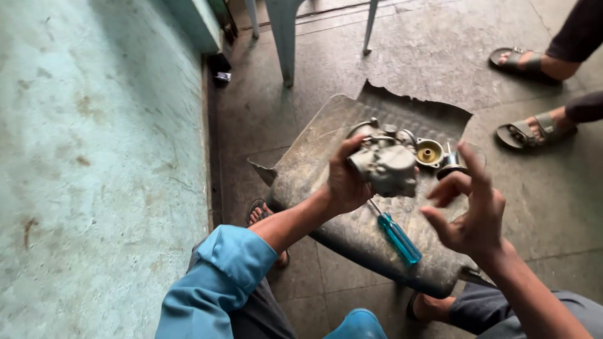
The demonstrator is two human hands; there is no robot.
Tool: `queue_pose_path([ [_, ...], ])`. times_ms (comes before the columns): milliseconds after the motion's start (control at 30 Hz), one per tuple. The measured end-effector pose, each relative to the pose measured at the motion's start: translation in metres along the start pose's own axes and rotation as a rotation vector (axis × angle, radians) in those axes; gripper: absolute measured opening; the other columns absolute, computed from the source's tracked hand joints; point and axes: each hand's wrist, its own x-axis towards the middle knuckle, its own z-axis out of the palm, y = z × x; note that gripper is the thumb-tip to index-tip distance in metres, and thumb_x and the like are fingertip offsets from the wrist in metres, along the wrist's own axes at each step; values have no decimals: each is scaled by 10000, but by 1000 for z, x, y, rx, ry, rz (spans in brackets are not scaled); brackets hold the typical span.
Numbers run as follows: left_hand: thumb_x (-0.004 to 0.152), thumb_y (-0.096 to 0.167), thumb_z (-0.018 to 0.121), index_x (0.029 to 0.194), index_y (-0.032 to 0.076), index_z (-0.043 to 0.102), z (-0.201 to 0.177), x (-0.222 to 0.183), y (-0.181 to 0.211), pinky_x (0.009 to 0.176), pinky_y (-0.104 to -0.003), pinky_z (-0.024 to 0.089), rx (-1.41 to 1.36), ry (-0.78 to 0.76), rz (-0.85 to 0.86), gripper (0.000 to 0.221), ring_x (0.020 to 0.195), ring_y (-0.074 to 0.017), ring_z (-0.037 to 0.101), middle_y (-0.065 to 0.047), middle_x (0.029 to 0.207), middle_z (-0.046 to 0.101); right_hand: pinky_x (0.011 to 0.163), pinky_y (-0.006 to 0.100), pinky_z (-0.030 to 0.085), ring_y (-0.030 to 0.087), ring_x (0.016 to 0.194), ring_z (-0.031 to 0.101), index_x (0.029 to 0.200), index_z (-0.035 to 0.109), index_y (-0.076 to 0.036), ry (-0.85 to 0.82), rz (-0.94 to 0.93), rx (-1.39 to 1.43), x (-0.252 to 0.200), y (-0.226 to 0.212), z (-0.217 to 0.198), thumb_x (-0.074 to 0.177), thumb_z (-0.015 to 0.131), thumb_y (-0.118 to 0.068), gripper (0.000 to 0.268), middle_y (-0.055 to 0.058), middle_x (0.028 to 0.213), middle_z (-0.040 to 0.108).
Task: Disassembling and inspecting a motorcycle carburetor using a screwdriver.
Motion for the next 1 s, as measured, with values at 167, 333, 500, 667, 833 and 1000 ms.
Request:
queue_pose_path([
  [167,974,643,475,1426,-49,511,11,0,-7,1014,-445,600,-116,-32,-48,827,1111,-364,722,-248,1238,671,441,309,487,121,450,571,1486,414,5,17,-378,-541,3,7,-1,834,694,-575,916,28,627,654],
  [333,1045,615,483,1443,-40,522,-3,-2,-22,1031,-466,594,-162,35,-72,767,1142,-333,708,-217,1274,660,511,318,473,134,545,594,1452,507,-14,-88,-518,-414,8,-6,-4,929,675,-550,767,17,724,669],
  [500,1034,640,459,1414,-37,543,6,-5,-16,1013,-471,598,-164,-17,-89,781,1115,-343,714,-226,1243,665,528,310,491,128,572,617,1453,508,-26,-97,-508,-403,7,-8,-6,931,672,-532,745,35,777,700],
  [667,1019,646,431,1404,-9,547,7,-4,-12,994,-470,604,-131,-24,-61,769,1106,-329,724,-238,1216,674,506,316,498,132,534,607,1433,522,-26,-155,-497,-409,4,-1,-6,890,688,-546,769,14,716,685],
  [833,1022,605,426,1438,25,514,2,-1,-12,983,-488,611,-108,23,-20,719,1099,-331,720,-224,1217,673,514,301,510,111,541,616,1440,524,-14,-139,-479,-381,6,-1,-4,905,683,-526,757,10,712,685],
  [1000,1029,620,448,1438,-54,499,-9,1,-16,969,-471,612,-54,7,-21,790,1086,-349,721,-248,1216,658,511,311,493,125,546,621,1423,537,-18,-126,-504,-374,5,0,-4,914,711,-461,697,11,690,675],
])
